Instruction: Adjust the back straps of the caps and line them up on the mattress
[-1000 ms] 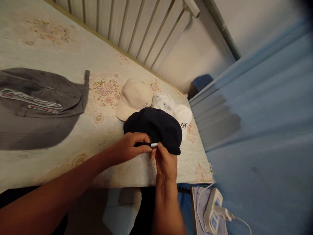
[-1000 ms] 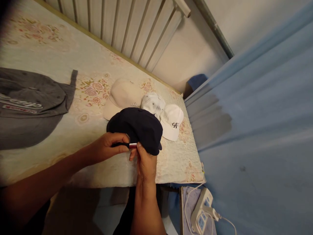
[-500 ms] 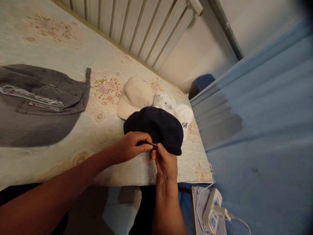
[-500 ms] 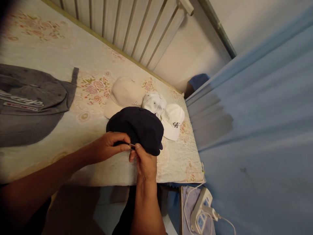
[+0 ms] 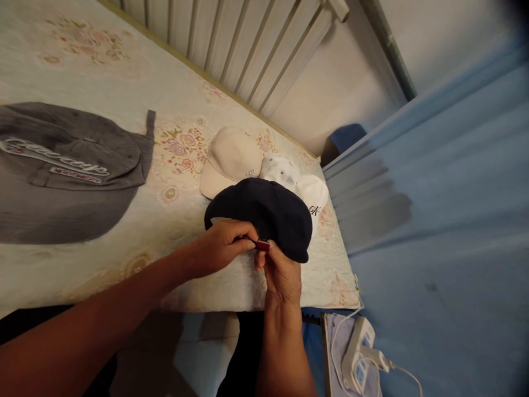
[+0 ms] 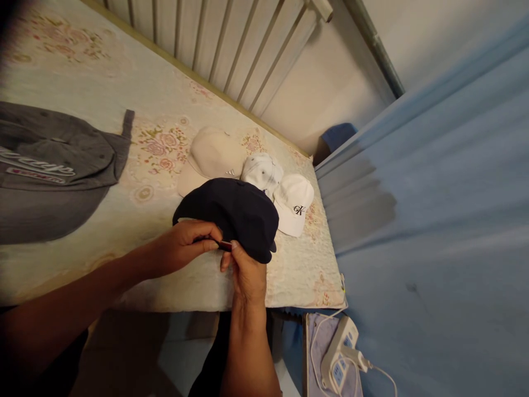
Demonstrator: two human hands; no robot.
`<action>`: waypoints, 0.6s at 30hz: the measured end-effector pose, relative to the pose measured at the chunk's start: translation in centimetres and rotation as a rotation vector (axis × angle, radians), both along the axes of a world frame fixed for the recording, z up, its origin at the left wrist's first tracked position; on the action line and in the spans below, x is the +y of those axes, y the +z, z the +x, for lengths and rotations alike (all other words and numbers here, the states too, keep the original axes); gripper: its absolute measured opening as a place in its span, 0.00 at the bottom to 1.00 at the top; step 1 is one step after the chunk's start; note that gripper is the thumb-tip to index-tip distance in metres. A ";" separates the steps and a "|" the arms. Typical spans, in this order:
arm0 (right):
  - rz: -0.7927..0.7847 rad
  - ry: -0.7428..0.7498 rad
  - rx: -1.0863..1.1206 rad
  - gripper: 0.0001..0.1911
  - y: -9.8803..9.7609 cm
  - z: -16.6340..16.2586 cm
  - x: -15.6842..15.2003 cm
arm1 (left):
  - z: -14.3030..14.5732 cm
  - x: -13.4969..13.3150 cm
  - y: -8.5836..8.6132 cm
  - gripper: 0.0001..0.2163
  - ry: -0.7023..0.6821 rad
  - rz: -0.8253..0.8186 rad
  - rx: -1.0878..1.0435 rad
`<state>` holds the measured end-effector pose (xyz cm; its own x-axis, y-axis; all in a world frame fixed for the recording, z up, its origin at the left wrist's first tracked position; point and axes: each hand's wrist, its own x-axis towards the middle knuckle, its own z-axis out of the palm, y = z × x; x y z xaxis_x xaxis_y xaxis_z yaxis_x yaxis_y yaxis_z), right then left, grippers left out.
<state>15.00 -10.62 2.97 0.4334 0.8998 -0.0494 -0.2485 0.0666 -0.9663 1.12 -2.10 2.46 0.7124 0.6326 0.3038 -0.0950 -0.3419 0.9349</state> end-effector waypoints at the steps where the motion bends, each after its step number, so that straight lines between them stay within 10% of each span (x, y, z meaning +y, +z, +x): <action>1: 0.002 0.005 -0.002 0.15 0.0 0.0 0.0 | 0.1 0.0 -0.2 0.06 0.015 -0.047 0.002; 18: -0.006 0.058 0.012 0.20 -0.4 0.1 0.1 | 0.0 -0.2 -0.5 0.03 -0.007 -0.236 -0.034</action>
<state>15.13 -10.48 2.62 0.3800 0.9231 -0.0596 -0.2630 0.0461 -0.9637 1.10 -2.35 1.97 0.7092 0.6838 0.1717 -0.1291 -0.1135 0.9851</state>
